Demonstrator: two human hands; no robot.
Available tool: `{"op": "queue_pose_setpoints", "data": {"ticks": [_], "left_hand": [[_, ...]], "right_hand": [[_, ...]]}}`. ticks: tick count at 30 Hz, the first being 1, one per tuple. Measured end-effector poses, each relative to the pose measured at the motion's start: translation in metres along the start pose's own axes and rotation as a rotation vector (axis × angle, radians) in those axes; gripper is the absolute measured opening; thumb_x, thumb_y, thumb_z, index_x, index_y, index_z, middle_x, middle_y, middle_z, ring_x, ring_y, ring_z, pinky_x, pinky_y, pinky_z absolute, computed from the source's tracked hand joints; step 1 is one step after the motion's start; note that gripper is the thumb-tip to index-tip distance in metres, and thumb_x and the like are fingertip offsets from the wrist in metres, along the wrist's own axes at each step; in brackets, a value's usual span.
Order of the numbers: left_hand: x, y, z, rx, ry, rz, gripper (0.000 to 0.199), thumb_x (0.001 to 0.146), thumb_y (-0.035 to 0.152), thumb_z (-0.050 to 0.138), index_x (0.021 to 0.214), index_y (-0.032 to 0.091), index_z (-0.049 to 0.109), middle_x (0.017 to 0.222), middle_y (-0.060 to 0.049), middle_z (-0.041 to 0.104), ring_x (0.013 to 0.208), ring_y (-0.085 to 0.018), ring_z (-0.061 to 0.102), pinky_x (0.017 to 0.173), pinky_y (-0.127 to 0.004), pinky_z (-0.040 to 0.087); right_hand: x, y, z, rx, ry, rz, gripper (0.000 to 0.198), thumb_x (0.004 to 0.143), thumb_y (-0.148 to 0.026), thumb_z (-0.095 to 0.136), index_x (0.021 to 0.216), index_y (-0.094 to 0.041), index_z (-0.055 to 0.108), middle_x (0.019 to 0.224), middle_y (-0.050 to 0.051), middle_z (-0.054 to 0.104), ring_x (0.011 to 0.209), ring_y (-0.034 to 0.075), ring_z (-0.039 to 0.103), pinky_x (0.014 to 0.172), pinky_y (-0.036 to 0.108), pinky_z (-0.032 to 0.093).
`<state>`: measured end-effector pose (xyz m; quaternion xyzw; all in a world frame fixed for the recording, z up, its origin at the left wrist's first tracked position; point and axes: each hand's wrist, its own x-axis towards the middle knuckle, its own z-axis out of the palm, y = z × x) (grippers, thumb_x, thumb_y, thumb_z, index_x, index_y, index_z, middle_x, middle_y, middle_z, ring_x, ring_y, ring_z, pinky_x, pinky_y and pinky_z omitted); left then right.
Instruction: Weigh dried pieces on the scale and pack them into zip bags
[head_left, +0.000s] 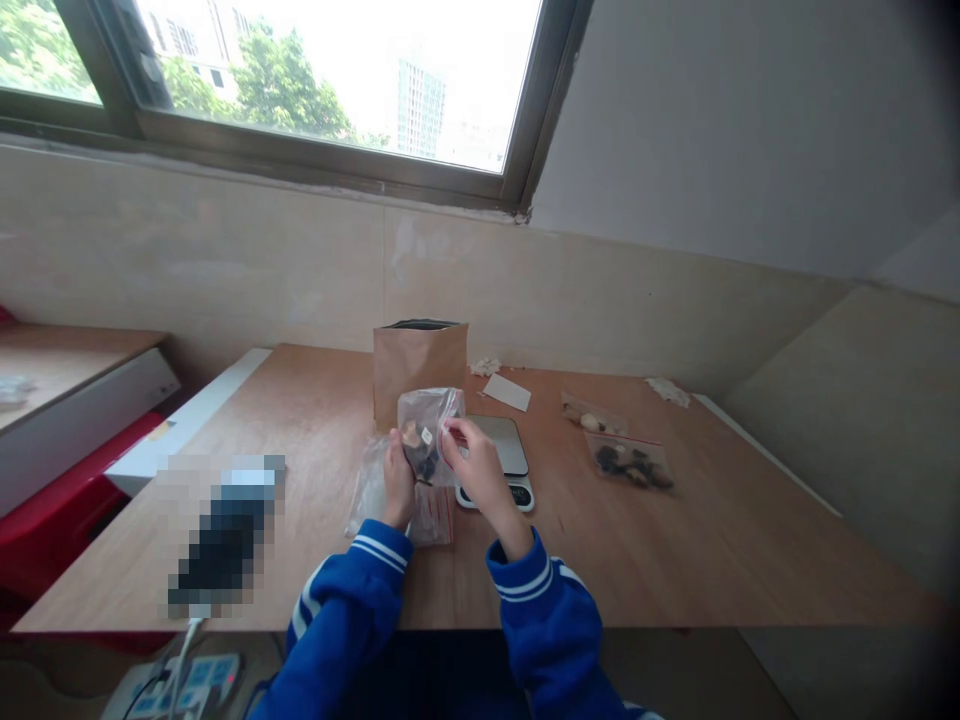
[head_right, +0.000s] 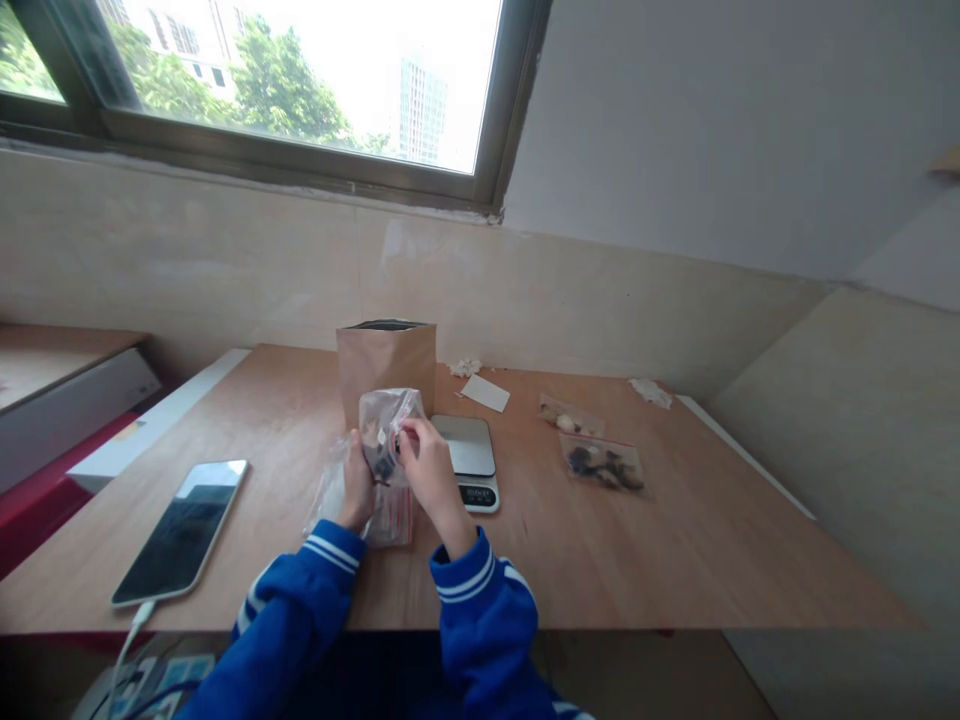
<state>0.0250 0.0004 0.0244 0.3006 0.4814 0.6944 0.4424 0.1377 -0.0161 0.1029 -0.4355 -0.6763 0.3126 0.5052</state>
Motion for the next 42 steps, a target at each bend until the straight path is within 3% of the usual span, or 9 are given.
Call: {"op": "queue_pose_setpoints", "data": {"ticks": [2,5,9,13,16,21,30,36,42], "left_hand": [[0.001,-0.005,-0.001,-0.012,0.050,0.019,0.050,0.087,0.061,0.045,0.083,0.014,0.064,0.082,-0.008,0.070,0.076,-0.018,0.064,0.069,-0.029,0.050],[0.000,-0.010,-0.004,0.010,0.049,0.048,0.047,0.088,0.058,0.047,0.085,0.015,0.063,0.081,-0.006,0.068,0.075,-0.017,0.063,0.072,-0.029,0.050],[0.000,-0.016,-0.009,0.107,0.017,0.126,0.040,0.088,0.053,0.051,0.086,0.016,0.065,0.081,-0.003,0.067,0.076,-0.016,0.060,0.073,-0.028,0.048],[0.004,-0.023,-0.011,0.151,0.058,0.105,0.047,0.088,0.058,0.048,0.079,0.015,0.066,0.076,-0.004,0.066,0.070,-0.016,0.058,0.066,-0.028,0.046],[0.008,-0.028,-0.012,0.102,0.092,0.064,0.052,0.085,0.063,0.049,0.073,0.015,0.065,0.070,-0.004,0.065,0.063,-0.015,0.056,0.060,-0.027,0.045],[0.012,-0.030,-0.015,0.034,0.109,0.040,0.052,0.082,0.065,0.053,0.071,0.015,0.064,0.067,-0.003,0.065,0.061,-0.015,0.057,0.057,-0.026,0.045],[0.012,-0.024,-0.017,-0.073,0.210,-0.018,0.045,0.086,0.056,0.053,0.082,0.014,0.069,0.066,-0.003,0.066,0.057,-0.014,0.061,0.051,-0.023,0.046],[0.006,-0.016,-0.011,-0.178,0.155,-0.239,0.047,0.084,0.058,0.055,0.080,0.013,0.065,0.050,0.002,0.055,0.034,-0.009,0.043,0.030,-0.020,0.027],[0.003,-0.006,-0.009,-0.278,0.159,-0.300,0.047,0.085,0.056,0.054,0.083,0.011,0.065,0.065,-0.005,0.065,0.042,-0.009,0.051,0.031,-0.017,0.027]], "right_hand": [[0.006,0.013,0.005,-0.047,-0.073,0.007,0.018,0.085,-0.029,0.056,0.094,-0.020,0.069,0.094,0.005,0.071,0.084,0.019,0.066,0.079,0.031,0.053],[0.009,0.027,0.012,-0.059,-0.173,-0.021,0.026,0.084,-0.031,0.058,0.106,-0.020,0.068,0.096,0.004,0.071,0.082,0.018,0.066,0.075,0.030,0.053],[0.012,0.033,0.021,-0.023,-0.156,-0.104,0.039,0.082,-0.033,0.063,0.119,-0.022,0.064,0.102,0.005,0.071,0.087,0.019,0.066,0.078,0.031,0.054],[0.020,0.042,0.028,0.052,-0.254,0.053,0.030,0.085,-0.035,0.059,0.107,-0.018,0.068,0.098,0.005,0.073,0.089,0.021,0.068,0.082,0.034,0.053],[0.022,0.048,0.031,0.074,-0.251,0.186,0.023,0.082,-0.033,0.062,0.095,-0.015,0.069,0.094,0.006,0.074,0.088,0.024,0.068,0.081,0.034,0.053],[0.018,0.043,0.027,0.115,-0.248,0.216,0.023,0.083,-0.036,0.059,0.092,-0.017,0.069,0.091,0.006,0.074,0.082,0.023,0.068,0.075,0.033,0.053],[0.022,0.045,0.018,0.188,-0.037,0.214,0.026,0.079,-0.040,0.062,0.089,-0.017,0.066,0.093,0.009,0.073,0.086,0.023,0.068,0.080,0.034,0.053],[0.031,0.035,0.027,0.170,0.050,0.158,0.026,0.080,-0.040,0.061,0.092,-0.016,0.067,0.094,0.009,0.074,0.086,0.023,0.069,0.081,0.034,0.052],[0.054,0.022,0.017,0.139,0.142,0.021,0.027,0.084,-0.042,0.061,0.093,-0.017,0.067,0.093,0.008,0.074,0.085,0.022,0.068,0.079,0.032,0.053]]}}
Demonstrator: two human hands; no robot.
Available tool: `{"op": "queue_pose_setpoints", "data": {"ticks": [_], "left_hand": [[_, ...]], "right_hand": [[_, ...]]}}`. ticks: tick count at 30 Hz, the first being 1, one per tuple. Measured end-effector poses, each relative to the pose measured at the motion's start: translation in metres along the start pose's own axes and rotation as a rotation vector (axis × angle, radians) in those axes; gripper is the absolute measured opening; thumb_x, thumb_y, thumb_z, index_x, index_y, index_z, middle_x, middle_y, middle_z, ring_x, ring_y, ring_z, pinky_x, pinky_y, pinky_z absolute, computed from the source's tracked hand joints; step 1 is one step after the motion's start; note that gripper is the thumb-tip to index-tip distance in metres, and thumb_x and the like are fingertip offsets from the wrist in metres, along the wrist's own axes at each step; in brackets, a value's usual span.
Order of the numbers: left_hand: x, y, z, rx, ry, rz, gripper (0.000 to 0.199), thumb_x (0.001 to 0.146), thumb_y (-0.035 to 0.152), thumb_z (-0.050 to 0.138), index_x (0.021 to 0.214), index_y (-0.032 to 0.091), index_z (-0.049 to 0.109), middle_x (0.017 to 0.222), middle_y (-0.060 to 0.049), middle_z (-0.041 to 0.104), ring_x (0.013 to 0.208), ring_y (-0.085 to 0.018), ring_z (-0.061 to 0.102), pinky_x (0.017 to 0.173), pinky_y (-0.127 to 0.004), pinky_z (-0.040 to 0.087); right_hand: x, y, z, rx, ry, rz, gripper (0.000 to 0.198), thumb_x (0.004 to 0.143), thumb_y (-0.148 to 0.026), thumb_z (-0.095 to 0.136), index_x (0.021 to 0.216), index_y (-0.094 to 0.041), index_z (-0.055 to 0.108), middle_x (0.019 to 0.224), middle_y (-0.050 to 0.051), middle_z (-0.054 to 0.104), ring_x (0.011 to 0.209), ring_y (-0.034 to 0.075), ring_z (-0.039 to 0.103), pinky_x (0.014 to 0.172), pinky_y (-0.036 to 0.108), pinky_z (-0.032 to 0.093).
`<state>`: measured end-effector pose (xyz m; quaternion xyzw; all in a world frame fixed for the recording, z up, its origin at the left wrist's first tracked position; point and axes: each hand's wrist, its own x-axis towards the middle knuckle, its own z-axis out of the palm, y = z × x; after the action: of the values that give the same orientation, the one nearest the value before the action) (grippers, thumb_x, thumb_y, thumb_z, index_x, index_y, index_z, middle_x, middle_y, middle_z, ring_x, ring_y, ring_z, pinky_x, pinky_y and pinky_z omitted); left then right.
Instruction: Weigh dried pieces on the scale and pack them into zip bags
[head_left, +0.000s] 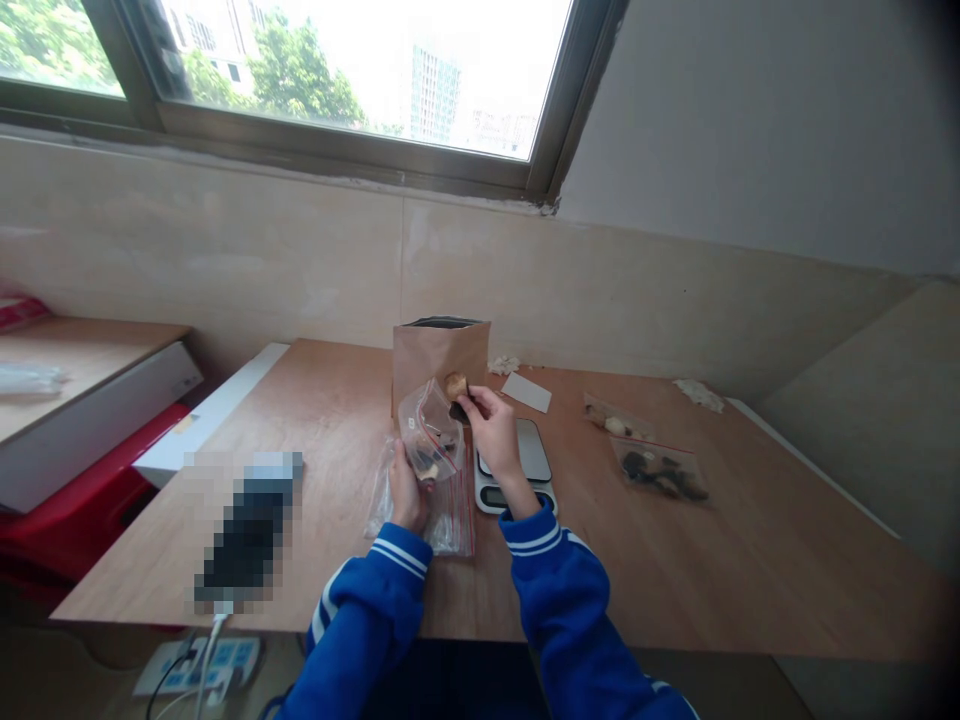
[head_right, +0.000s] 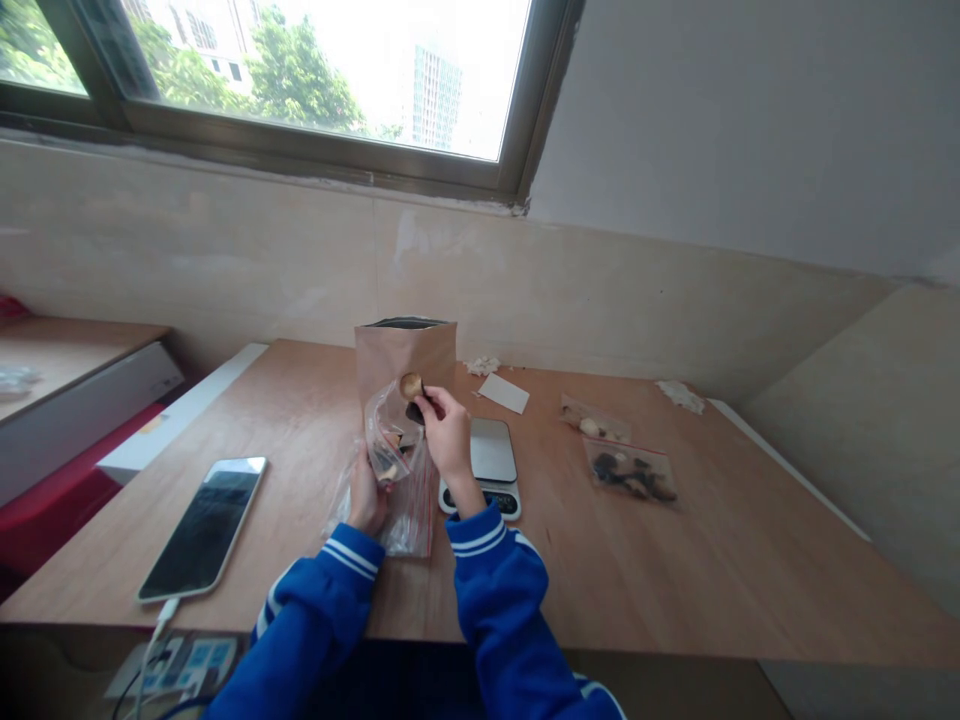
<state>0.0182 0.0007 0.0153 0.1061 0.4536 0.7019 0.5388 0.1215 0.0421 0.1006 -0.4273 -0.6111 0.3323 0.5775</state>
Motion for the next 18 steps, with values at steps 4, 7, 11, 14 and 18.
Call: {"op": "queue_pose_setpoints", "data": {"ticks": [4,7,11,14,18], "left_hand": [[0.000,0.002,0.001,-0.037,0.021,-0.027,0.040,0.090,0.049,0.051,0.080,0.012,0.063,0.064,-0.003,0.064,0.041,-0.008,0.051,0.031,-0.017,0.027],[0.000,0.003,0.000,-0.068,0.036,-0.051,0.036,0.091,0.045,0.050,0.077,0.013,0.061,0.062,-0.002,0.062,0.040,-0.008,0.049,0.031,-0.017,0.026],[0.001,0.005,0.000,-0.106,0.035,-0.067,0.034,0.091,0.043,0.050,0.078,0.013,0.062,0.062,-0.002,0.061,0.039,-0.007,0.048,0.031,-0.017,0.026],[0.002,0.004,-0.001,-0.107,0.022,-0.087,0.036,0.092,0.043,0.050,0.083,0.012,0.065,0.066,-0.003,0.064,0.039,-0.007,0.049,0.031,-0.017,0.025],[0.007,0.000,-0.005,-0.117,0.024,-0.086,0.036,0.089,0.046,0.052,0.086,0.012,0.065,0.068,-0.004,0.066,0.040,-0.007,0.049,0.032,-0.016,0.025]], "right_hand": [[0.051,-0.023,-0.005,-0.138,0.127,-0.239,0.026,0.090,-0.039,0.054,0.097,-0.018,0.066,0.094,0.008,0.072,0.086,0.022,0.067,0.081,0.033,0.051],[0.095,-0.038,0.003,-0.299,0.051,-0.439,0.022,0.093,-0.031,0.046,0.097,-0.019,0.065,0.099,0.008,0.071,0.092,0.022,0.066,0.086,0.032,0.048],[0.130,-0.039,0.016,-0.429,-0.187,-0.532,0.019,0.091,-0.020,0.044,0.091,-0.018,0.064,0.098,0.009,0.071,0.094,0.022,0.064,0.085,0.030,0.045],[0.135,-0.034,0.018,-0.442,-0.247,-0.517,0.017,0.089,-0.019,0.046,0.090,-0.018,0.063,0.094,0.007,0.071,0.089,0.020,0.064,0.082,0.029,0.045],[0.136,-0.039,0.014,-0.428,-0.188,-0.521,0.020,0.091,-0.021,0.044,0.091,-0.018,0.063,0.089,0.004,0.069,0.083,0.018,0.062,0.079,0.026,0.045]]}}
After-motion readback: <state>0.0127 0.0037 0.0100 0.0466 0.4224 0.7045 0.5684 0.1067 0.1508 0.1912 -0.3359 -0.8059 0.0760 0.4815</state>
